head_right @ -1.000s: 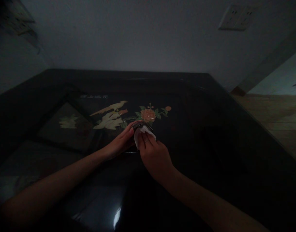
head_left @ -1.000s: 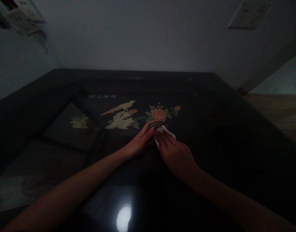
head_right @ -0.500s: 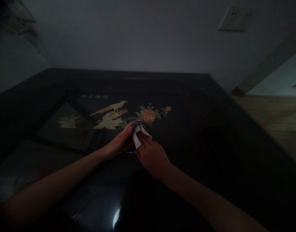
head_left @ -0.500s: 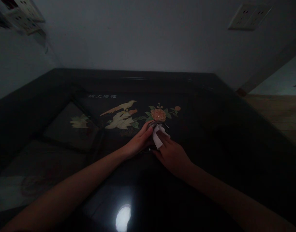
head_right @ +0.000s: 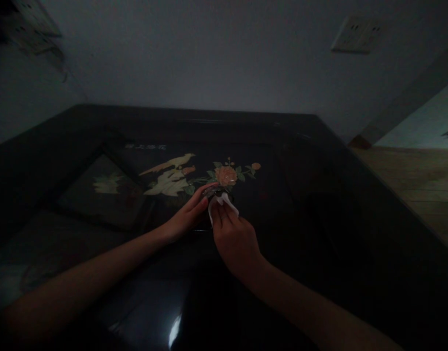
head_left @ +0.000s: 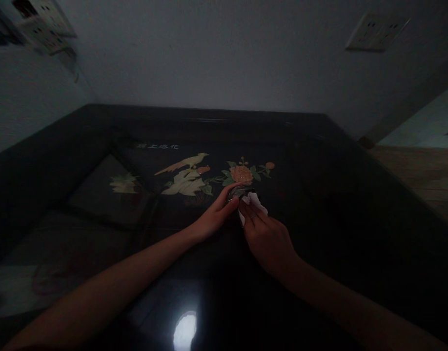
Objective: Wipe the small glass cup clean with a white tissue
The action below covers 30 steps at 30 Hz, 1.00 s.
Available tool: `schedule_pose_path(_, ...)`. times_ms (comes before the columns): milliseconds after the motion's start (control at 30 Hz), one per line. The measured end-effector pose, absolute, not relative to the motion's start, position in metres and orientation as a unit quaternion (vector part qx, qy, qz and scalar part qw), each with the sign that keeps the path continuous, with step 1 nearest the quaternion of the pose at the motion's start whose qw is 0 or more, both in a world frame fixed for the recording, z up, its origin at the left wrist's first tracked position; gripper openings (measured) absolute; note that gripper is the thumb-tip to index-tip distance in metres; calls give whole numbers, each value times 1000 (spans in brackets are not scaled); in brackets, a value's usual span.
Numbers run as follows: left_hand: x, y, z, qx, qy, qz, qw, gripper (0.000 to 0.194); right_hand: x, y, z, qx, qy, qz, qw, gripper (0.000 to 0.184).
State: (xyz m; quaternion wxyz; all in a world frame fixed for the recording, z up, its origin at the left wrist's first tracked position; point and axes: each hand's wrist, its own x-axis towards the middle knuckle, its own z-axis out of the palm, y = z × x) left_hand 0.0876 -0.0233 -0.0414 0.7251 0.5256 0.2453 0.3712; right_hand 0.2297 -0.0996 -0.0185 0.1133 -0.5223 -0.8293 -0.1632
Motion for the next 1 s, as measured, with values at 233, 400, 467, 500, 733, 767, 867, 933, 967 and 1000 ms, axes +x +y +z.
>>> schedule_pose_path(233,83,-24,-41,597,242,355,677,56,236,-100,-9,-539,-818,44,199,22)
schedule_pose_path(400,81,-25,-40,637,223,368,639,58,236,-94,-3,-573,-635,371,361,22)
schedule_pose_path(467,81,-24,-41,642,226,371,632,58,233,-92,-2,-533,-488,521,454,19)
schedule_pose_path(500,81,-24,-41,644,225,375,628,58,232,-91,-1,-501,-411,579,495,20)
schedule_pose_path(733,81,-26,-40,650,206,381,625,61,231,-94,1,-402,-209,691,563,20)
schedule_pose_path(767,81,-27,-39,647,202,380,629,61,232,-95,0,-405,-212,689,562,21)
schedule_pose_path(867,81,-28,-38,635,200,379,642,63,233,-102,1,-423,-223,681,555,23)
schedule_pose_path(933,82,-27,-39,619,213,389,648,64,235,-106,2,-435,-228,677,548,26)
schedule_pose_path(967,83,-26,-41,607,225,396,651,63,237,-108,2,-442,-226,674,547,28)
schedule_pose_path(1000,84,-25,-44,592,238,403,656,62,239,-109,2,-448,-222,670,548,29)
